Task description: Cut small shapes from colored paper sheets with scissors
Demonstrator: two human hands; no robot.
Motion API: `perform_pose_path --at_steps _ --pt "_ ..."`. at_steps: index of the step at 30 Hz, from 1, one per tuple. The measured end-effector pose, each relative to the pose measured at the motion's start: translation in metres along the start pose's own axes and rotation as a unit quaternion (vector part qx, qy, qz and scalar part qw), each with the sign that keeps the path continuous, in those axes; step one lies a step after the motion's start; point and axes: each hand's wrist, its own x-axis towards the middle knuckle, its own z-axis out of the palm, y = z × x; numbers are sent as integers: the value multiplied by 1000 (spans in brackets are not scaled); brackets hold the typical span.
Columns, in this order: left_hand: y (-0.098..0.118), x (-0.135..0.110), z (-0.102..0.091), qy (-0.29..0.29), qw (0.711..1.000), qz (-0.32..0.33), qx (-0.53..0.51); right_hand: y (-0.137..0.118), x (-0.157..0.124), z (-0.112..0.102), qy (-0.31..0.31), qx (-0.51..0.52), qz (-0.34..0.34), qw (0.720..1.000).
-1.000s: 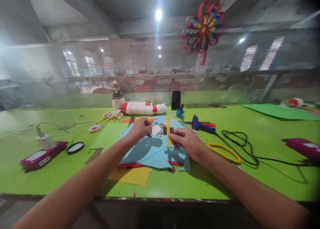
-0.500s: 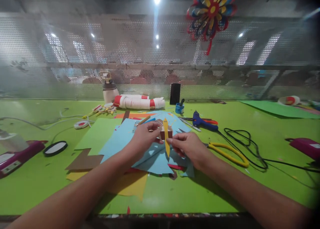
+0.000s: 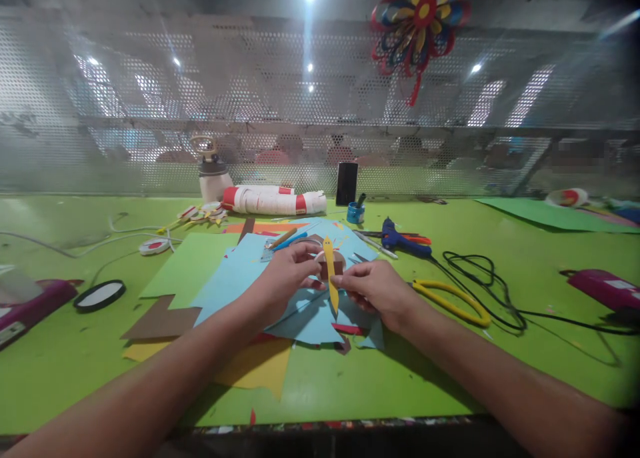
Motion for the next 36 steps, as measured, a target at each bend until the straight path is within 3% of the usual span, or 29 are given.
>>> perform_pose_path --at_steps 10,15,25,32,36 --pt "-5 3 1 -3 996 28 85 0 1 1 -16 -13 -4 1000" --pt "-7 4 0 30 998 18 60 1 1 1 1 -46 -39 998" --pt "-7 6 -9 15 999 -26 -31 -2 -2 -4 37 -96 -118 988" --pt "-8 6 -10 27 999 -25 -27 3 -5 -2 -3 -174 -179 968" --pt "-10 7 -9 27 999 -19 -29 2 -6 -1 -34 -153 -158 975"
